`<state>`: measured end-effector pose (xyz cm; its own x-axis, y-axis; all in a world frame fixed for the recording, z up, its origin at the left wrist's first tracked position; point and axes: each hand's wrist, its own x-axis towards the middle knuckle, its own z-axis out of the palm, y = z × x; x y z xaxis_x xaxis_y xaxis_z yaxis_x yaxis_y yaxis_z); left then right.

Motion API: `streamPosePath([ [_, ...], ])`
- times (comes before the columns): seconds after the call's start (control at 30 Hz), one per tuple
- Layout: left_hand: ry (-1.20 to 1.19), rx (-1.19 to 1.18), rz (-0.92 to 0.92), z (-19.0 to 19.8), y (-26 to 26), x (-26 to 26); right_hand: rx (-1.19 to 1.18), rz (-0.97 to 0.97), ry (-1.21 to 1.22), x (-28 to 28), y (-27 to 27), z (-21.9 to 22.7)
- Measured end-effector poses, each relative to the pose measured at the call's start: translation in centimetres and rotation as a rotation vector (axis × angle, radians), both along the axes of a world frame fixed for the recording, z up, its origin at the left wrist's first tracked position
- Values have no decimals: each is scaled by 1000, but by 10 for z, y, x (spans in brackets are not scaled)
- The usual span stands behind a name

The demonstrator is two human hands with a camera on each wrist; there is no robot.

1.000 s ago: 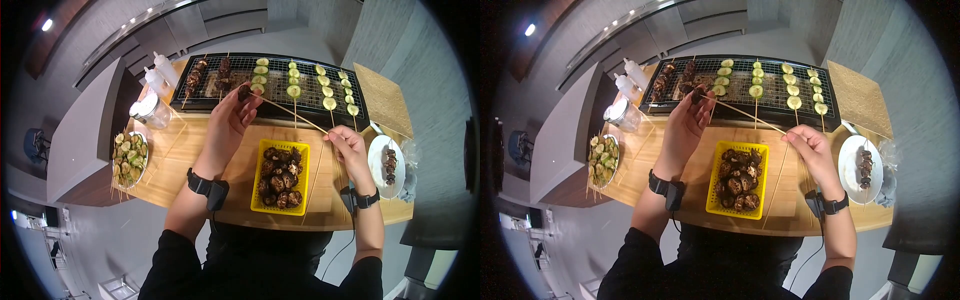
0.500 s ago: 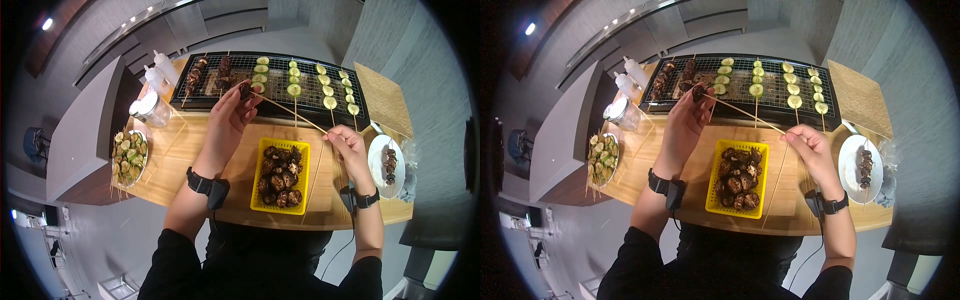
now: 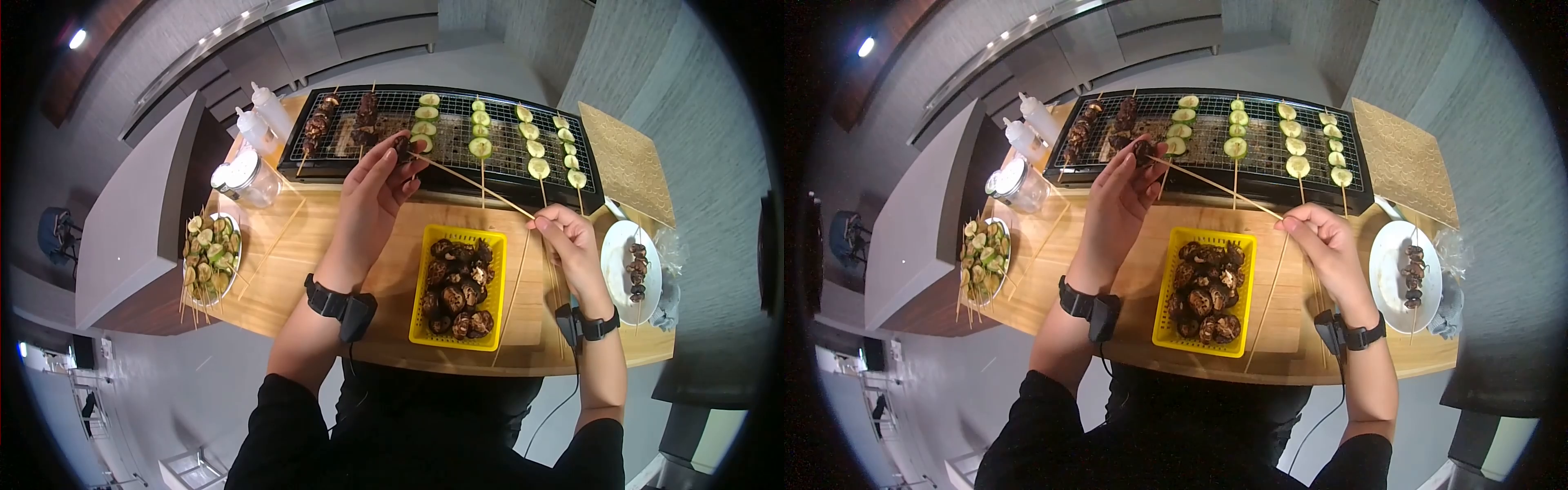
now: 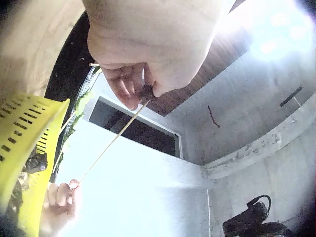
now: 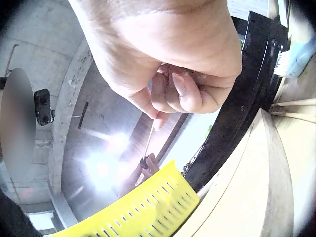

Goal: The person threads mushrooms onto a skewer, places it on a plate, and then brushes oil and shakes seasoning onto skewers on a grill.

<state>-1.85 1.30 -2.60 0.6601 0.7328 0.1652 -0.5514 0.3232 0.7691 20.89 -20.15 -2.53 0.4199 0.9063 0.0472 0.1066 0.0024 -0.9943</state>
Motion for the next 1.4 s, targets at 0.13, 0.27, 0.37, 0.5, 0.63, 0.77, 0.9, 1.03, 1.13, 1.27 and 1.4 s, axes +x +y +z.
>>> streamPosePath([
  [0.13,30,34,34,-1,0,0,-10,1,-2,0,0,0],
  [0.27,56,74,74,-1,-1,1,-22,-4,-3,0,0,1],
  [0.37,42,94,76,-2,-1,1,-20,-10,-7,-1,0,0],
  [0.5,73,126,72,0,-3,2,-12,0,3,0,0,1],
  [0.63,91,136,86,0,-4,0,-15,3,5,-1,0,0],
  [0.77,89,152,86,0,-4,1,0,7,-5,0,0,0],
  [0.9,114,178,105,0,-3,2,30,1,1,0,0,-1],
  [1.03,117,183,112,1,-5,1,93,-15,30,-3,2,-3],
  [1.13,133,184,121,0,-3,0,89,-26,6,-2,2,-3],
  [1.27,130,176,123,-1,-3,-1,31,-5,43,0,-2,2],
  [1.4,126,191,123,-4,0,-1,48,-22,-10,-2,-2,4],
])
